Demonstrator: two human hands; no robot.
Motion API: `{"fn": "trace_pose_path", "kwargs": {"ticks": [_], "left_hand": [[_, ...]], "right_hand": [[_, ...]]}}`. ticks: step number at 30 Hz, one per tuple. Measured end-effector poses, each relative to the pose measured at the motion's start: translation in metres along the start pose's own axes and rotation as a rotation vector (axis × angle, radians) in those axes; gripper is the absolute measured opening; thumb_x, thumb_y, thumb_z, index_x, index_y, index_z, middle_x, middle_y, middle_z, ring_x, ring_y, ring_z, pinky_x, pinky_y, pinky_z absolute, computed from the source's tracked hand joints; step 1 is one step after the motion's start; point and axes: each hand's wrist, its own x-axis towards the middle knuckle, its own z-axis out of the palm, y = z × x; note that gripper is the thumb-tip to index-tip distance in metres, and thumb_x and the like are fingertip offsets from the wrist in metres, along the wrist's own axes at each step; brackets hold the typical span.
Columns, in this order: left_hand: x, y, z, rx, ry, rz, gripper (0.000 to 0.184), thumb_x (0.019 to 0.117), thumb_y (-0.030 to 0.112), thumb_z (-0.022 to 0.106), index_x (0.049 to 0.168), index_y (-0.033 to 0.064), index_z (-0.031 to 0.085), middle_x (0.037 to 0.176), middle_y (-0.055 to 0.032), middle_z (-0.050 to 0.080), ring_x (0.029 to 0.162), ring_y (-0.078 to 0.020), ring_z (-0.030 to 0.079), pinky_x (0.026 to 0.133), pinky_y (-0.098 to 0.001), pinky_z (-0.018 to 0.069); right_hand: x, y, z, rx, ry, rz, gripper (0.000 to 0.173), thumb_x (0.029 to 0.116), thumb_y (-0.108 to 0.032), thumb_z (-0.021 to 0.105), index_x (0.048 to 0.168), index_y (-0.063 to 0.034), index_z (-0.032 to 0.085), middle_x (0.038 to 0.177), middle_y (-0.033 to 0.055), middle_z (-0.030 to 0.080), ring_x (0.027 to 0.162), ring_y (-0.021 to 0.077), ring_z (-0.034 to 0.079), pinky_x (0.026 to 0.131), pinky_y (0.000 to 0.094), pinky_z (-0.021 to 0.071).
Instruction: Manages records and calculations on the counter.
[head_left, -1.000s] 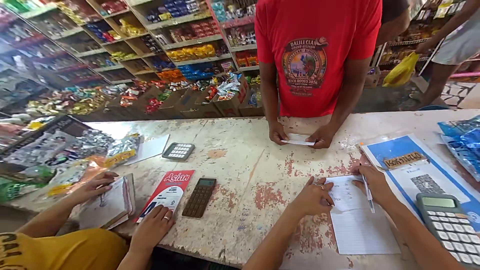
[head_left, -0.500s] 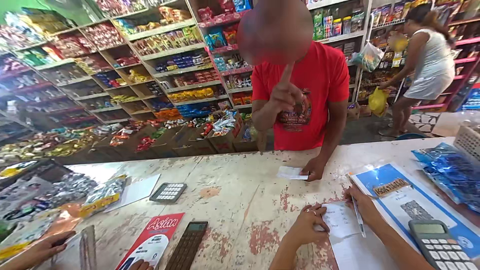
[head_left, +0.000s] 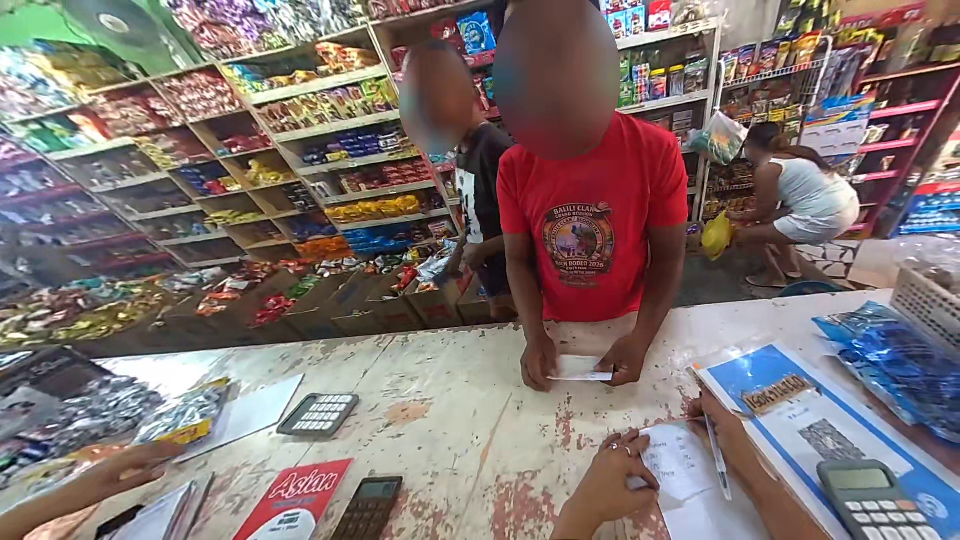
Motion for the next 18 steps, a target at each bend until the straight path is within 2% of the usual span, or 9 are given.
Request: {"fn": "trace_pose_path", "kwargs": {"ticks": [2,11,18], "left_hand": [[-0.0008,0.0038,-0.0018,-0.006,0.02,-0.006,0.011,0.0896,0.032,0.077,0.098,0.0263,0.082,0.149,0.0033,0.058,0.149,-0.015,0.038,0.127,-0.0497,0.0223],[-0.0022,0.0016,0.0001,-0.015,0.03,-0.009,0.012,0.0895,0.035,0.078,0.097,0.026,0.082,0.149,0.0045,0.058,0.149,-0.0134,0.037,0.127,-0.0471,0.0217],[-0.0018,0.0001,0.0012,-0.008,0.019,-0.006,0.013,0.0898,0.036,0.077,0.097,0.0266,0.082,0.15,0.0033,0.057,0.15,-0.0144,0.036,0.127,-0.0486,0.0209]], "right_hand": [[-0.0002,-0.0041,0.0002,0.011,0.005,0.007,0.017,0.0884,-0.015,0.072,0.105,-0.0147,0.069,0.102,-0.0034,0.068,0.097,0.0079,0.066,0.088,0.0296,0.0577],[-0.0014,0.0001,0.0019,0.018,-0.003,0.0,0.017,0.0894,-0.017,0.071,0.106,-0.0164,0.068,0.102,-0.0052,0.068,0.097,0.0061,0.066,0.088,0.0276,0.0574],[-0.0016,-0.0002,0.0026,0.026,-0.001,0.003,0.017,0.0887,-0.018,0.072,0.106,-0.0174,0.068,0.103,-0.0052,0.068,0.098,0.006,0.065,0.088,0.0267,0.0572]]}}
